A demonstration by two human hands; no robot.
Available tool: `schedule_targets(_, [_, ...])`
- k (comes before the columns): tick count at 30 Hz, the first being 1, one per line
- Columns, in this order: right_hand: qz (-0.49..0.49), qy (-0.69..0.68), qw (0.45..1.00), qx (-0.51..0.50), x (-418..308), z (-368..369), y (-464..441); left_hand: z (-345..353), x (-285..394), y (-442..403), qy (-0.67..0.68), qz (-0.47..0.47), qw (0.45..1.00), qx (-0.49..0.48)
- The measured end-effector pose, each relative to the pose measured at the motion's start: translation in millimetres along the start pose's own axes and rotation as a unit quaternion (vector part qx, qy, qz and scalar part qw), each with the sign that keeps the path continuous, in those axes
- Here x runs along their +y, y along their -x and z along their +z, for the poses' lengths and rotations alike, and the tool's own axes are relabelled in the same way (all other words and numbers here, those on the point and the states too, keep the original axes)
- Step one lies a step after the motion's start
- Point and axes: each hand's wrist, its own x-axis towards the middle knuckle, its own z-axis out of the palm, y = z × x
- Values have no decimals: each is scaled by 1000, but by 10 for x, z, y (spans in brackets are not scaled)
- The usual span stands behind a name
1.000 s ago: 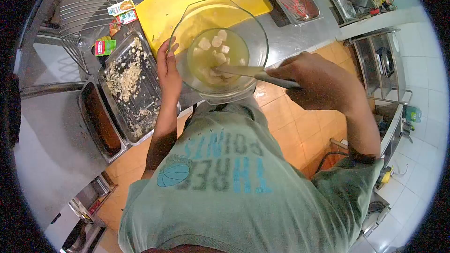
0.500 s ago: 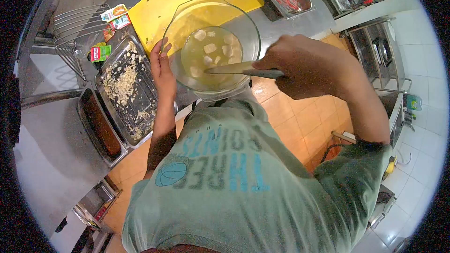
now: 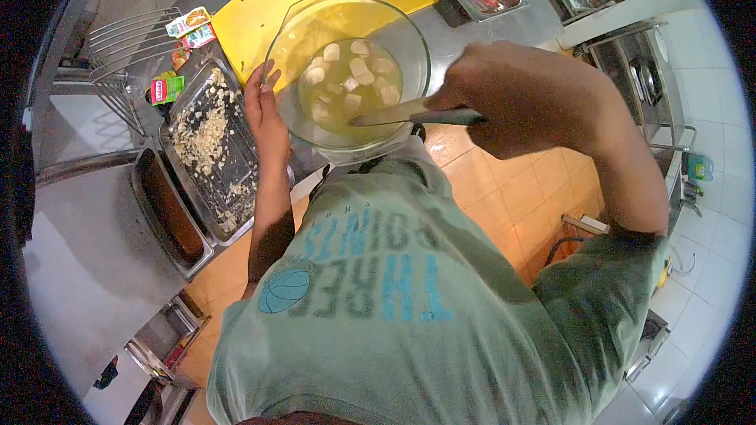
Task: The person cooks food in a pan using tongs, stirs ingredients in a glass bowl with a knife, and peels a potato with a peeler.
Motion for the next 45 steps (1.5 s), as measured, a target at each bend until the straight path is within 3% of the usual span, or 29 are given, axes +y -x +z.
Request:
schedule_targets(2, [69, 55, 994, -70, -52, -102, 69, -5, -55, -8, 9, -1, 1000, -7])
schedule_targets(5, [75, 129, 989, 14, 48, -59, 20, -9, -64, -8, 9, 0, 1000, -13])
schedule_targets(8, [3, 91, 988, 124, 114, 58, -112, 8, -25, -7, 20, 10, 1000, -8])
schedule_targets(12, [-10, 20, 998, 61, 45, 49, -107, 3, -57, -19, 25, 18, 999, -8])
schedule_targets(15, [-6, 20, 995, 92, 44, 23, 47, 5, -37, -11, 19, 14, 1000, -5])
schedule_targets(18, [65, 104, 989, 77, 8, -45, 189, -5, -59, -8, -3, 10, 1000, -13])
schedule_targets(22, [97, 87, 990, 62, 10, -72, 131, 13, -34, -14, 13, 1, 1000, -12])
schedule_targets(27, [67, 101, 988, 99, 116, 38, 40, 1, -24, -5, 16, -2, 1000, -11])
schedule_targets(33, [100, 81, 992, 16, 36, -27, 47, -2, -23, 3, 15, 10, 1000, -11])
schedule_targets(36, [81, 68, 994, 25, 50, 59, -24, 1, -30, 2, 13, 2, 1000, -10])
schedule_targets(39, [-7, 49, 986, 161, 68, 263, -96, 9, -46, -6, 20, -2, 1000, -7])
schedule_targets(42, [-12, -16, 998, 57, -22, 124, -25, 11, -35, -7, 29, 1, 1000, 0])
schedule_targets(45, [33, 13, 998, 45, -89, 35, 60, 14, -21, -8, 37, -8, 999, 1])
